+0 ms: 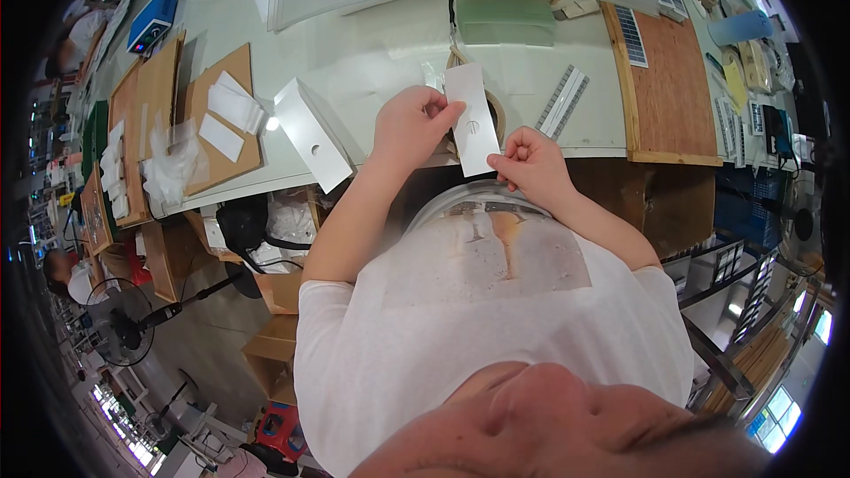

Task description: Assembling small solar panel units by placing panels into white plastic housings at a factory workbench.

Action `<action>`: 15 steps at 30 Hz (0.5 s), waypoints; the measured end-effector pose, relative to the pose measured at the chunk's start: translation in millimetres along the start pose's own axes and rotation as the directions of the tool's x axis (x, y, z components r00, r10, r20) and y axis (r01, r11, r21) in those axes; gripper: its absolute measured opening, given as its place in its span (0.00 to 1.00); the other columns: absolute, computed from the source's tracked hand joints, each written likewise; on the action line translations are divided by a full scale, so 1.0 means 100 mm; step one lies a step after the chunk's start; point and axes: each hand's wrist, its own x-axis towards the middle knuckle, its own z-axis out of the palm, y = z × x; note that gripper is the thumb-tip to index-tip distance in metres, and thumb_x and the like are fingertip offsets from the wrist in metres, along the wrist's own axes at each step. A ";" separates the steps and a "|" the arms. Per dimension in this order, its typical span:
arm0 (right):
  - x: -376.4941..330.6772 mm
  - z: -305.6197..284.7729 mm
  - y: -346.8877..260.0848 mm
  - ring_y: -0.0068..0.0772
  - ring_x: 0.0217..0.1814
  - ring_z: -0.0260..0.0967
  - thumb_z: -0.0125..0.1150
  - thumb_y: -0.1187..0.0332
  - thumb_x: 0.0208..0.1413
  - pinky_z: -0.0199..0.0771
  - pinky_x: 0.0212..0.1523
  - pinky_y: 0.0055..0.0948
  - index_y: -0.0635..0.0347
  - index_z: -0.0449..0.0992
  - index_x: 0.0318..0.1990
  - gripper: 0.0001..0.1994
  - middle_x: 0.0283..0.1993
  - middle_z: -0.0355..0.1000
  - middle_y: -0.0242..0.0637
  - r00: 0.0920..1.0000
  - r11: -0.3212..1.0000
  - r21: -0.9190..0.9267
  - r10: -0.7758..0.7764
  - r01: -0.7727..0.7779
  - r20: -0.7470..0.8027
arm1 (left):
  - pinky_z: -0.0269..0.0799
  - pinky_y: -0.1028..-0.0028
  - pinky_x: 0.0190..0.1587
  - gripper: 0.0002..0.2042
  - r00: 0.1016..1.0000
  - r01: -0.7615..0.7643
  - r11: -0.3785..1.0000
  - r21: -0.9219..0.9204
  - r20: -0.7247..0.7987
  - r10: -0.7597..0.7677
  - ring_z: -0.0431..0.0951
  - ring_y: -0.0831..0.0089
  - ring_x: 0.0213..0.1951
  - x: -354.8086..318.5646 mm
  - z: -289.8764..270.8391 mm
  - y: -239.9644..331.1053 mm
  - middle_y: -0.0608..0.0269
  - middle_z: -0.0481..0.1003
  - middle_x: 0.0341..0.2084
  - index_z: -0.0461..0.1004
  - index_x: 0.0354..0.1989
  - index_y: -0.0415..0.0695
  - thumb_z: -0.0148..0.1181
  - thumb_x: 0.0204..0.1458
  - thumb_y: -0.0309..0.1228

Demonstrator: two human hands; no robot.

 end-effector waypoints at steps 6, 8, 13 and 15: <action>0.02 0.00 0.04 0.15 0.21 0.68 0.64 0.74 0.52 0.64 0.17 0.16 0.58 0.64 0.28 0.11 0.22 0.69 0.29 1.000 1.000 -0.011 0.001 -0.001 0.002 | 0.69 0.71 0.30 0.15 1.000 0.008 1.000 0.014 0.019 -0.008 0.73 0.70 0.25 -0.01 0.01 -0.04 0.64 0.73 0.21 0.77 0.27 0.41 0.65 0.46 0.42; 0.02 0.01 0.04 0.15 0.21 0.68 0.64 0.74 0.51 0.64 0.17 0.15 0.58 0.63 0.28 0.11 0.22 0.69 0.29 1.000 1.000 -0.014 -0.001 0.001 0.003 | 0.69 0.71 0.30 0.15 1.000 0.011 1.000 0.022 0.017 -0.012 0.73 0.70 0.25 -0.02 0.01 -0.04 0.64 0.73 0.20 0.77 0.27 0.41 0.65 0.46 0.42; 0.02 0.01 0.03 0.14 0.22 0.68 0.64 0.74 0.51 0.64 0.18 0.16 0.59 0.63 0.27 0.12 0.21 0.69 0.27 0.999 0.998 -0.049 0.038 -0.038 -0.008 | 0.69 0.71 0.30 0.14 1.000 0.009 0.998 0.057 0.001 -0.009 0.73 0.69 0.25 -0.02 0.02 -0.01 0.64 0.73 0.21 0.76 0.26 0.42 0.66 0.45 0.42; 0.02 -0.01 0.06 0.16 0.23 0.68 0.65 0.73 0.50 0.66 0.21 0.19 0.59 0.65 0.28 0.11 0.21 0.68 0.29 0.999 0.979 -0.198 -0.041 0.035 -0.024 | 0.69 0.71 0.30 0.14 1.000 0.014 0.997 0.081 -0.001 -0.013 0.73 0.69 0.26 -0.03 0.03 0.02 0.63 0.73 0.22 0.76 0.26 0.42 0.66 0.45 0.41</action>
